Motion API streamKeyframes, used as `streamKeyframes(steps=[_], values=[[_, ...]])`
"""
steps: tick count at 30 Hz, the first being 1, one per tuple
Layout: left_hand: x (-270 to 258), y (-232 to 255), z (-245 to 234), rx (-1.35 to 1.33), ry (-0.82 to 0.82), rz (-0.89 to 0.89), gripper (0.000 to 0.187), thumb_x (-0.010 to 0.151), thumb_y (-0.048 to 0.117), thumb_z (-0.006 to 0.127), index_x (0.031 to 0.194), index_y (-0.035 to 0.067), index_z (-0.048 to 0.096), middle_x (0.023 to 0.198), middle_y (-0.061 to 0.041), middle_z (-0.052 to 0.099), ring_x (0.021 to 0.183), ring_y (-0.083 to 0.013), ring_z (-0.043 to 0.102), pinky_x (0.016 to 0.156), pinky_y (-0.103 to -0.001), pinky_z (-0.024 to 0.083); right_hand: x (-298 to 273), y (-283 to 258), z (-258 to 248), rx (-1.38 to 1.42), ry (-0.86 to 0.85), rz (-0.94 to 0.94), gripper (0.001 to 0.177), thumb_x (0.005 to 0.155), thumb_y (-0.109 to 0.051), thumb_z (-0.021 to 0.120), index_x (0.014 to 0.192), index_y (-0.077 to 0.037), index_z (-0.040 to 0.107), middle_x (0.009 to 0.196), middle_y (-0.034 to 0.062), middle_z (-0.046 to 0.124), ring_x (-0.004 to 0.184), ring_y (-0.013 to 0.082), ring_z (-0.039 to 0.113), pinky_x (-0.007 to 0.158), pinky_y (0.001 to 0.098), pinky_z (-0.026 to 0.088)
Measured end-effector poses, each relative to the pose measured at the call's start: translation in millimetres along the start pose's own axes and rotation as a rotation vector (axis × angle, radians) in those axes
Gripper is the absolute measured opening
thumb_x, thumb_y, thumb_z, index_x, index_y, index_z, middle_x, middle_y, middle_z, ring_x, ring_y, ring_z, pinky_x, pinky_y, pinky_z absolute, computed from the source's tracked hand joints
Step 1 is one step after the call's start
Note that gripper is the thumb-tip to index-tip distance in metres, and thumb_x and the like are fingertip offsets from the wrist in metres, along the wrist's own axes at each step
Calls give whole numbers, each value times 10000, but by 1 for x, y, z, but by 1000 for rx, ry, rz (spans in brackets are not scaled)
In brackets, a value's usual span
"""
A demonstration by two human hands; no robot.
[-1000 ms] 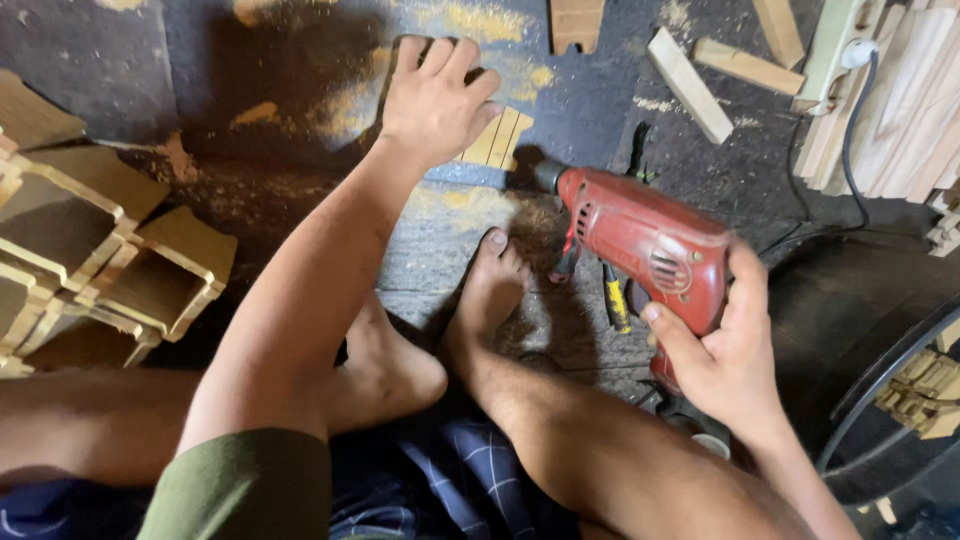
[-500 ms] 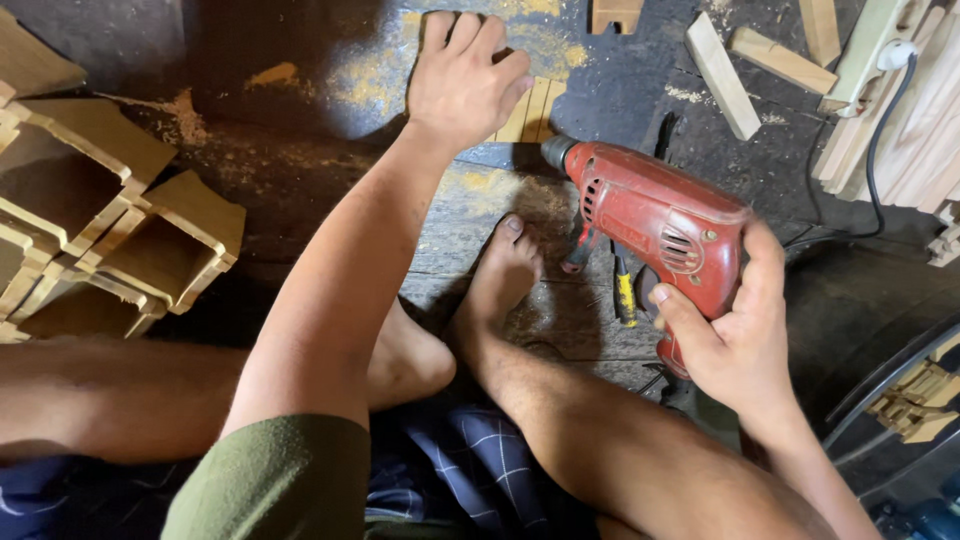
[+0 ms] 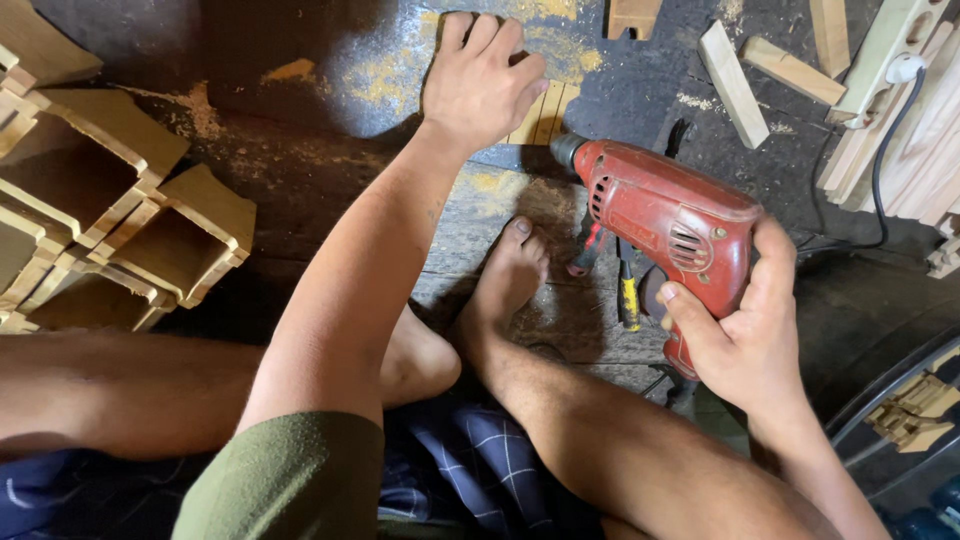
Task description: The person uses a power drill to create holes in small wooden pieces. They handle multiple wooden components, positioning them by hand on a workspace before using the drill.
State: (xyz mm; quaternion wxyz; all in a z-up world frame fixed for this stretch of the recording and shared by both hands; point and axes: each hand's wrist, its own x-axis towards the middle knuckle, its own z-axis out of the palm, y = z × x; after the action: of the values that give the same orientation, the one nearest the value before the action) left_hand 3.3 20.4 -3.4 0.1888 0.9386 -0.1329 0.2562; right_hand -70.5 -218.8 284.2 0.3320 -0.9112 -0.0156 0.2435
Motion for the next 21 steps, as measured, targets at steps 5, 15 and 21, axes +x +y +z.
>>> streamKeyframes(steps=[5, 15, 21], values=[[-1, 0, 3, -6, -25, -12, 219, 933, 456, 813, 899, 262, 716, 984, -35, 534, 892, -278, 465, 822, -465, 372, 2, -10, -1, -63, -11, 55, 766, 885, -32, 683, 1514, 6, 248, 978, 183, 659, 590, 210, 667, 639, 324, 560], [0, 2, 1, 28, -26, -23, 196, 920, 455, 804, 889, 278, 726, 946, -21, 545, 857, -260, 469, 807, -455, 372, 10, -30, 1, -206, -40, 204, 723, 853, -92, 707, 1435, -33, 283, 803, 130, 706, 580, 218, 718, 647, 354, 561], [-1, 4, 5, 21, -25, -41, 215, 878, 457, 840, 884, 274, 728, 979, -25, 557, 890, -266, 479, 834, -467, 380, 10, -10, 2, -306, -15, 45, 776, 808, -100, 749, 1431, 43, 310, 1177, 204, 568, 926, 289, 636, 830, 417, 485]])
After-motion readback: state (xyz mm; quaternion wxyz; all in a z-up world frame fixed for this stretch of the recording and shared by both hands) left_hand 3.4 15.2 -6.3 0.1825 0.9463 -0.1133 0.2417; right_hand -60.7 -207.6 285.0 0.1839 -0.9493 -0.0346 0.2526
